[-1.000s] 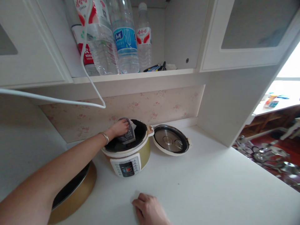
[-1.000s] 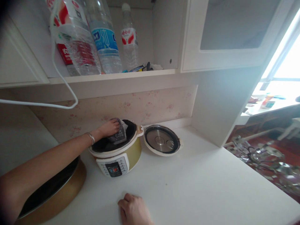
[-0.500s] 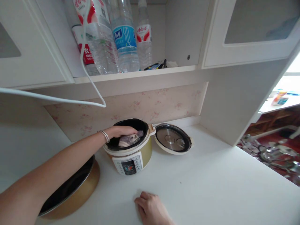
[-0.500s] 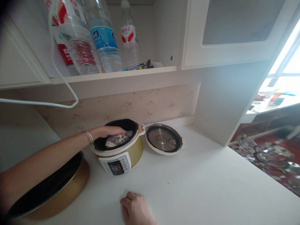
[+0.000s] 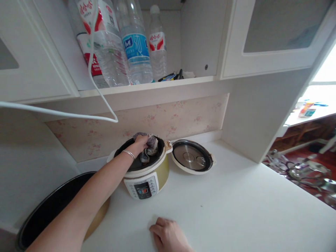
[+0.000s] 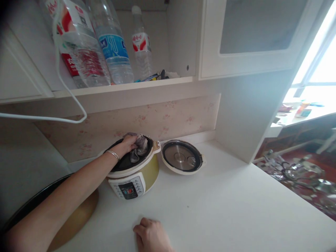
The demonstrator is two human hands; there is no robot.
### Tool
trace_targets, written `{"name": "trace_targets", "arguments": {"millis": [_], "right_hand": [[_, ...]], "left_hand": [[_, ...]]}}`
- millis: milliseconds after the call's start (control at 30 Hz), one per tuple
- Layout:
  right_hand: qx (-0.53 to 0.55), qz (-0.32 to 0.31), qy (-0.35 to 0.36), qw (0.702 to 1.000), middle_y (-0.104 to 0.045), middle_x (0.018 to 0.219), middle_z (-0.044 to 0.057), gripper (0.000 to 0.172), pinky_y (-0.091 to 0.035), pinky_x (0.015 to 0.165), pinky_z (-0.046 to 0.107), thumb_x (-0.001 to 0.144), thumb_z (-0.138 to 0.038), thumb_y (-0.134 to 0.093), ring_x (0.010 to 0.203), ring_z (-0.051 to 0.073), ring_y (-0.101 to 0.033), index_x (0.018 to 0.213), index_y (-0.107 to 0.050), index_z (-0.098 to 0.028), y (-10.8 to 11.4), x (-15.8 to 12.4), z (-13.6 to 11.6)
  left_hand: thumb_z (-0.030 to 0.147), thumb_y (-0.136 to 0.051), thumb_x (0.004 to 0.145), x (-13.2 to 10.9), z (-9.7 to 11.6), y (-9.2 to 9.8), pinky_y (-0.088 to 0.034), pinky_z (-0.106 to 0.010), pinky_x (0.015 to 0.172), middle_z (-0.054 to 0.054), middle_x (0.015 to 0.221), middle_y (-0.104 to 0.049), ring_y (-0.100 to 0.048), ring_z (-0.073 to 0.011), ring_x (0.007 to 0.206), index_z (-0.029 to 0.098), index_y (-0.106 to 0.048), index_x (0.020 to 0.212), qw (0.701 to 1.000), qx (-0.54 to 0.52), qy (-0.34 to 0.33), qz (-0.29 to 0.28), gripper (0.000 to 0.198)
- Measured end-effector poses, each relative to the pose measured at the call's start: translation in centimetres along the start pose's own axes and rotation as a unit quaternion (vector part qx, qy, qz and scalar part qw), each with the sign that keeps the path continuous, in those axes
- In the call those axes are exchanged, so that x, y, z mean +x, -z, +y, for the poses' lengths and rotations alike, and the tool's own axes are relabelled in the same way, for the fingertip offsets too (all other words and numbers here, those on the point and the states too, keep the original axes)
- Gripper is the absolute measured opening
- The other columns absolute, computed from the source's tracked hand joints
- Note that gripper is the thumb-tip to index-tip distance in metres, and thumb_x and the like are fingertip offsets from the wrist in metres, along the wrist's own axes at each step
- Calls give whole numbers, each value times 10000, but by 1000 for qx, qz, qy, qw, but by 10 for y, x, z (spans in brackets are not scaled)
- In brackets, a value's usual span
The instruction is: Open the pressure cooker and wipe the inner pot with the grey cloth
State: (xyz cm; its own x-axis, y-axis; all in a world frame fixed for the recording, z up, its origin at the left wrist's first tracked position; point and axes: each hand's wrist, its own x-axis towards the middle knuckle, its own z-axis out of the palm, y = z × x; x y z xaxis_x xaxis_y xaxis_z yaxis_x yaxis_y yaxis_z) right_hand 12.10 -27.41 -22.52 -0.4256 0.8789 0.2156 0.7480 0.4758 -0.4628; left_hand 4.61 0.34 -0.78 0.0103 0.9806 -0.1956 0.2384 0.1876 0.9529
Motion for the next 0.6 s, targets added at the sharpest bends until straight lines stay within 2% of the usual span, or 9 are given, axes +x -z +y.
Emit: {"name": "trace_targets", "arguments": {"millis": [67, 167, 233, 300, 367, 433, 600], "right_hand": [[3, 3, 1, 1000, -636, 826, -35, 148, -394, 622, 191, 821, -180, -467, 737, 119, -609, 823, -591, -261, 0, -1, 0], [8, 1, 4, 1000, -639, 832, -31, 174, -398, 631, 194, 827, -172, -456, 740, 120, -611, 841, -603, -264, 2, -1, -1], [6, -2, 6, 1000, -641, 835, -27, 178, -398, 626, 195, 819, -166, -463, 740, 121, -612, 846, -609, -263, 2, -1, -2], [-1, -7, 7, 1000, -642, 828, -26, 169, -395, 611, 195, 799, -159, -482, 738, 123, -615, 839, -612, -260, 2, 0, -2], [-11, -13, 9, 1000, -642, 812, -26, 154, -391, 596, 192, 775, -151, -502, 732, 124, -618, 815, -610, -252, 0, 2, -2], [-22, -17, 11, 1000, -643, 798, -28, 137, -389, 585, 191, 756, -145, -517, 723, 124, -621, 786, -604, -246, -2, 4, -1], [-48, -21, 22, 998, -646, 793, -37, 126, -387, 563, 194, 720, -149, -546, 707, 128, -625, 782, -590, -250, -6, 7, 2]], "left_hand": [[195, -641, 717, -4, -4, -2, -499, -258, 595, -86, 829, -657, -634, -180, 726, 156, -577, 908, 1000, 12, -14, 12, 205], [162, -651, 651, -16, -10, -2, -488, -248, 578, -77, 786, -669, -629, -178, 680, 150, -627, 816, 998, 37, -38, -13, 168], [143, -637, 609, -27, -12, 4, -467, -242, 544, -62, 716, -666, -613, -173, 619, 144, -646, 736, 991, 87, -62, -76, 128], [126, -603, 577, -36, -10, 16, -446, -240, 518, -45, 680, -665, -596, -167, 578, 143, -654, 696, 964, 180, -83, -176, 131], [103, -575, 542, -42, -6, 32, -427, -238, 504, -21, 668, -668, -582, -159, 558, 149, -666, 699, 913, 292, -98, -268, 188], [68, -561, 505, -44, -2, 46, -397, -237, 483, -4, 628, -656, -558, -153, 529, 155, -666, 670, 852, 406, -114, -309, 214], [0, -556, 503, -39, -3, 64, -360, -277, 485, -49, 531, -622, -541, -185, 489, 167, -615, 512, 668, 642, -218, -307, 177]]}}
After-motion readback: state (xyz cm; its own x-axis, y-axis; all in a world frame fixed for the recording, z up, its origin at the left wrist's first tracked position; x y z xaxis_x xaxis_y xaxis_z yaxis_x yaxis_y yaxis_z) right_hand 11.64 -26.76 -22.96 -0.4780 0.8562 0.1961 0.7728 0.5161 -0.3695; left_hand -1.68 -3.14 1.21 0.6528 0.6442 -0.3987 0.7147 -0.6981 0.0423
